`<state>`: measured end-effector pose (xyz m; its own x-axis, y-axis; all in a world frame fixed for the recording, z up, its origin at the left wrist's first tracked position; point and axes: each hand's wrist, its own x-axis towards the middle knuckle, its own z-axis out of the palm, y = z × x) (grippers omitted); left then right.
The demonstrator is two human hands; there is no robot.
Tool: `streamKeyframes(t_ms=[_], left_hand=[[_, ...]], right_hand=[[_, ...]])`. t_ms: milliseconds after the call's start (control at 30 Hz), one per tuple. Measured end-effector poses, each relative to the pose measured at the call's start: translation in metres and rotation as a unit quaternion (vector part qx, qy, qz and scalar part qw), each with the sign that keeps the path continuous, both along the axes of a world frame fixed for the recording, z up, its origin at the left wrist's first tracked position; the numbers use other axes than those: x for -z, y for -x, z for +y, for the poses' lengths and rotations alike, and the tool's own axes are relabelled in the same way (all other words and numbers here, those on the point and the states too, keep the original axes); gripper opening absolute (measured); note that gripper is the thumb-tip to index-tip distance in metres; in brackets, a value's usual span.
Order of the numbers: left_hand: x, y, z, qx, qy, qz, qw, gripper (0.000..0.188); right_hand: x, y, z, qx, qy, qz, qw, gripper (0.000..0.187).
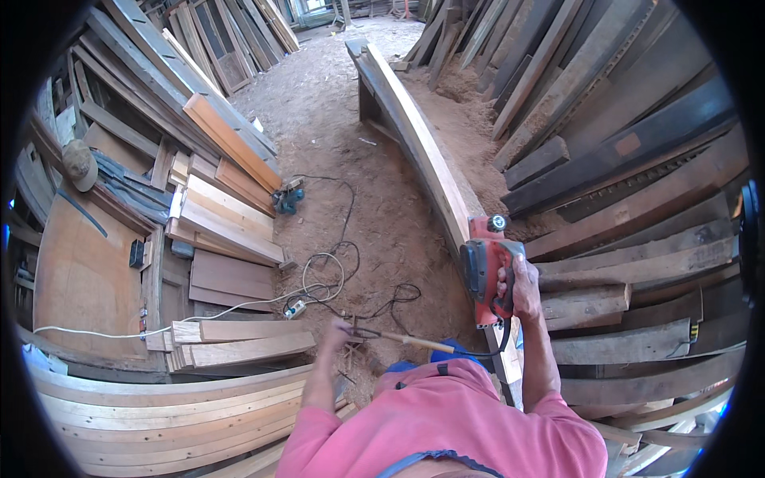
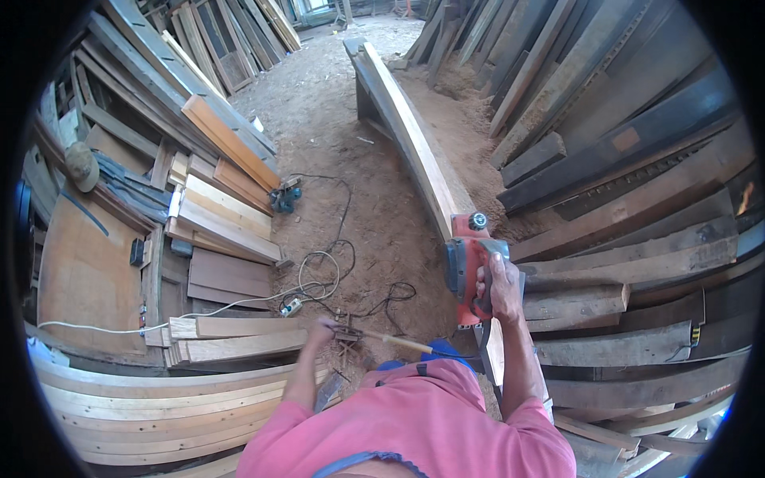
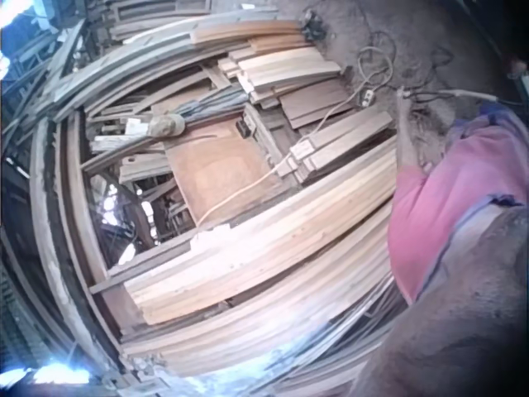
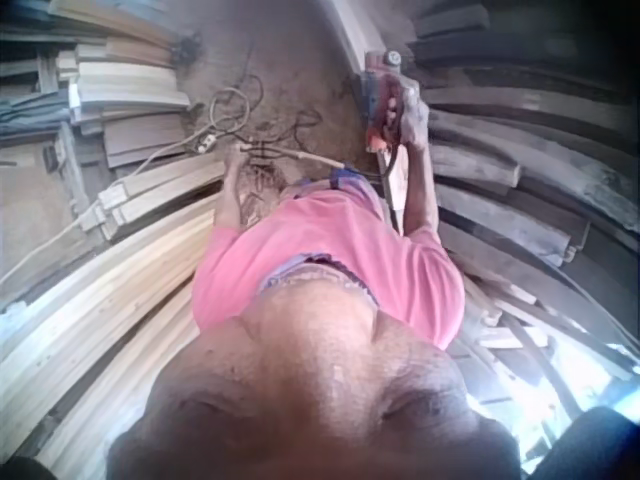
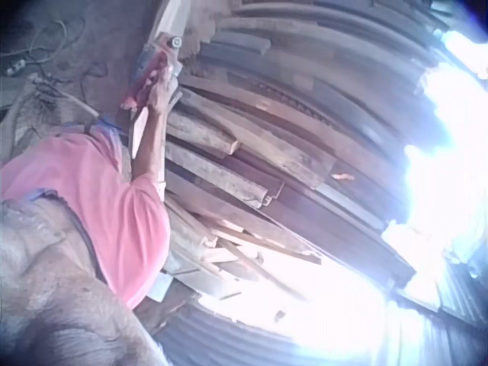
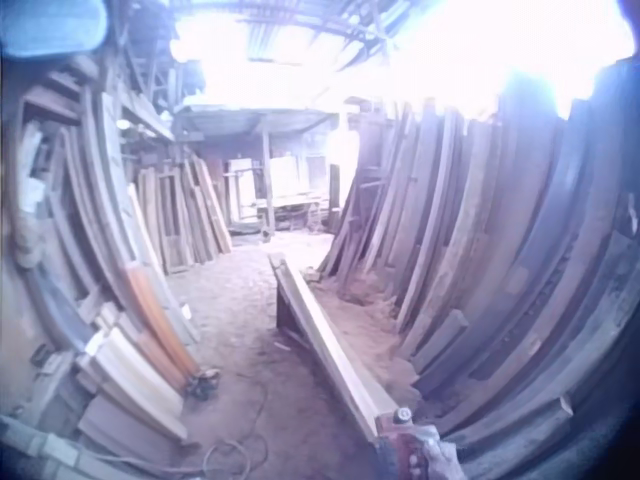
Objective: The person planes a long wooden plank using a power planer, checks the edges with a square ruler, measures the length with a tape measure, and turns the plank over to continue working.
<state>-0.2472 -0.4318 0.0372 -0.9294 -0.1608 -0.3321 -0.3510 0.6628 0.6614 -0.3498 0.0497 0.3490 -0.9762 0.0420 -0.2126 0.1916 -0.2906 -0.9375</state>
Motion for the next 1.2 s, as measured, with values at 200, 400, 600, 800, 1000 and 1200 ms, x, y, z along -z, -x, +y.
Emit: streamKeyframes(t_ms=[200,400,600,800,1000,1200], left_hand=[[-0.198,0.110,-0.096,-0.280,0.152,0.342,0.884,0.022],[-0.198,0.202,-0.098,-0.237,0.198,0.303,0.901,0.016],[-0.054,0.239,-0.048,-0.190,0.178,0.001,0.966,0.017],[0.023,0.274,-0.006,-0.118,0.138,-0.168,0.969,0.018],[0.067,0.380,-0.018,-0.038,0.173,-0.263,0.948,0.027],[0.053,0.508,-0.025,0.024,0.161,-0.289,0.943,0.033]], right_hand=[[0.054,0.099,-0.019,-0.038,-0.089,-0.041,0.994,0.040],[0.093,0.212,-0.041,-0.056,-0.157,-0.048,0.985,0.033],[0.138,0.307,-0.031,-0.088,-0.207,-0.066,0.972,0.032],[0.135,0.438,-0.059,-0.108,-0.296,-0.015,0.949,0.041],[0.099,0.611,-0.117,-0.125,-0.312,-0.030,0.941,0.048],[0.125,0.808,-0.177,-0.107,-0.317,0.022,0.942,0.054]])
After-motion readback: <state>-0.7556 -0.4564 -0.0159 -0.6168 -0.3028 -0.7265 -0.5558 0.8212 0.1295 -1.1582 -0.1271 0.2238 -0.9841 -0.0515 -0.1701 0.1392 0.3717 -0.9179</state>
